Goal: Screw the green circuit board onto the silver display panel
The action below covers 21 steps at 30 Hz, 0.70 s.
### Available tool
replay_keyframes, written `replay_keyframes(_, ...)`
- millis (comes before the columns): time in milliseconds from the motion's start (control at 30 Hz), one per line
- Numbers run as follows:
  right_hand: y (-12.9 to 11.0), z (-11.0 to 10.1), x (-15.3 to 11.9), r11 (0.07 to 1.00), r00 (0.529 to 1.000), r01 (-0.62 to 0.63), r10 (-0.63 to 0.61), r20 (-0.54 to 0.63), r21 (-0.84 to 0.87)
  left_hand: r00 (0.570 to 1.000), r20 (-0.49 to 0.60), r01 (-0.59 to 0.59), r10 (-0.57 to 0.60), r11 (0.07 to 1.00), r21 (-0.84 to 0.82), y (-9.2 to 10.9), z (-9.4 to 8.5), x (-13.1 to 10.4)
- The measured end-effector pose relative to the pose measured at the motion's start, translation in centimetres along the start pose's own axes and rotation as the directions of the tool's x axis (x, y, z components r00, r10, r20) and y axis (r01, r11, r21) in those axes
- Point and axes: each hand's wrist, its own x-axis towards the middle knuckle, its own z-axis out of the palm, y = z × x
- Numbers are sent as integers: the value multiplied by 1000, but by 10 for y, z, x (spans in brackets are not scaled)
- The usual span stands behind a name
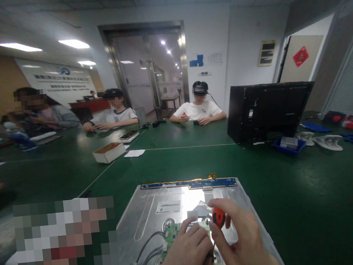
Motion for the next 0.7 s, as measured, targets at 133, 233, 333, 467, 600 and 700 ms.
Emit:
replay_keyframes(133, 4, 6, -6, 996, 997, -56, 59, -41, 75, 1000, 13, 15, -14, 999, -28, 1, -3, -1)
replay_keyframes(233, 3, 7, -8, 991, 996, -70, 76, -47, 116, 999, 32, 31, -30, 999, -43, 3, -5, -1)
replay_keyframes(333, 1, 5, -4, 991, 999, -37, 40, -17, 128, 998, 42, 47, -45, 997, -54, 5, -7, -2)
replay_keyframes(467, -2, -1, 5, 994, 1000, -11, 12, -7, 110, 999, 16, 48, -47, 998, -52, 5, -7, -2)
replay_keyframes(600, -2, -1, 6, 995, 1000, 0, -1, 9, 98, 999, 12, 37, -37, 998, -44, 5, -7, -2)
replay_keyframes(700, 0, 2, 0, 998, 1000, -6, 8, -26, 62, 999, 32, 35, -33, 998, -60, 5, -11, -1)
